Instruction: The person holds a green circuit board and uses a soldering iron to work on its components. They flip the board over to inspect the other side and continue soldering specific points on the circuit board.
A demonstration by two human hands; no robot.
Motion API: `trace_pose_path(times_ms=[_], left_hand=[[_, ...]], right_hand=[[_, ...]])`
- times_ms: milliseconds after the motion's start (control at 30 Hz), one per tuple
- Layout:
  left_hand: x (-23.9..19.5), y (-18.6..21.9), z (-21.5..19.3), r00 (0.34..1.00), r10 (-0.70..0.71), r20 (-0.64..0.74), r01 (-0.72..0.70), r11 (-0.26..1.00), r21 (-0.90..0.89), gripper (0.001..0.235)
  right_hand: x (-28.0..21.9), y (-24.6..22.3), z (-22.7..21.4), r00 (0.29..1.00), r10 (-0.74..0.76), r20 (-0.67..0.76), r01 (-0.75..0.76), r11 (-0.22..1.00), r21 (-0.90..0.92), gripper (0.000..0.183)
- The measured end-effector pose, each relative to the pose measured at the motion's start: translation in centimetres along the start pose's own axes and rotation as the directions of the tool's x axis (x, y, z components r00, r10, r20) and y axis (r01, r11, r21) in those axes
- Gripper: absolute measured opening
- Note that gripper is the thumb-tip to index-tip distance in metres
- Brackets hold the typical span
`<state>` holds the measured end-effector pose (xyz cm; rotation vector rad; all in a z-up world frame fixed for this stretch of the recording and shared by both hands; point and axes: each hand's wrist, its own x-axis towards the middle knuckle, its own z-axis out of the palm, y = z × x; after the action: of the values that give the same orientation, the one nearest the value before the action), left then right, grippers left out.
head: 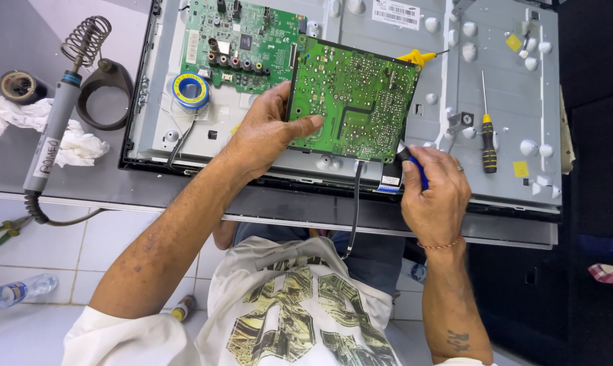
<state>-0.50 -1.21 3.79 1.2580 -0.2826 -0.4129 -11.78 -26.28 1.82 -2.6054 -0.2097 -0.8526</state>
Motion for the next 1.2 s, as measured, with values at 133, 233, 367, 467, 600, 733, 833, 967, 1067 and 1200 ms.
trace_pose_path(times_ms=[133, 233, 367, 467, 600, 733, 833, 967, 1067, 1200], left_hand=[[0.2, 0.1, -0.2, 1.000, -0.008, -0.003, 0.008, 1.000, 0.004, 0.030], [0.2, -0.3, -0.3, 1.000, -0.018, -0.006, 0.018, 1.000, 0.001, 0.030], [0.0, 0.0, -0.1, 1.000, 0.012, -0.028, -0.011, 1.000, 0.019, 0.028], [0.1, -0.2, -0.1, 0.999, 0.012, -0.031, -0.011, 1.000, 0.022, 0.028], [-0.1, 0.2, 0.1, 1.000, 0.014, -0.024, -0.013, 0.999, 0.035, 0.030], [-0.1, 0.9, 0.2, 0.999, -0.003, -0.048, 0.005, 0.999, 0.033, 0.030], [0.1, 0.8, 0.3, 0.998, -0.010, -0.057, 0.012, 0.999, 0.034, 0.031], [0.1, 0.2, 0.5, 0.995, -0.052, -0.087, 0.046, 0.997, -0.067, 0.031], [0.1, -0.1, 0.4, 0.992, -0.067, -0.104, 0.056, 0.993, -0.107, 0.031], [0.2, 0.2, 0.1, 0.990, -0.101, -0.102, 0.092, 0.991, -0.096, 0.031]], right_hand=[[0.0, -2.4, 0.5, 0.999, 0.035, -0.001, -0.035, 0.999, 0.032, 0.016], [-0.7, -3.0, 1.0, 0.995, 0.102, -0.015, -0.101, 0.992, 0.070, 0.021], [-1.0, -4.1, 1.5, 0.971, 0.237, -0.037, -0.230, 0.963, 0.140, 0.046], [-1.3, -4.5, 1.9, 0.963, 0.264, -0.060, -0.252, 0.956, 0.148, 0.060], [-1.2, -4.7, 1.9, 0.961, 0.266, -0.071, -0.254, 0.956, 0.145, 0.069], [-1.2, -4.4, 1.8, 0.966, 0.255, -0.048, -0.247, 0.961, 0.122, 0.068], [-1.1, -4.4, 1.7, 0.971, 0.238, -0.035, -0.233, 0.965, 0.120, 0.069], [-1.2, -4.4, 1.7, 0.974, 0.226, -0.030, -0.222, 0.970, 0.100, 0.067], [-1.2, -4.4, 1.7, 0.976, 0.218, -0.029, -0.215, 0.972, 0.090, 0.067], [-0.9, -4.3, 1.5, 0.977, 0.211, -0.017, -0.209, 0.974, 0.082, 0.062]])
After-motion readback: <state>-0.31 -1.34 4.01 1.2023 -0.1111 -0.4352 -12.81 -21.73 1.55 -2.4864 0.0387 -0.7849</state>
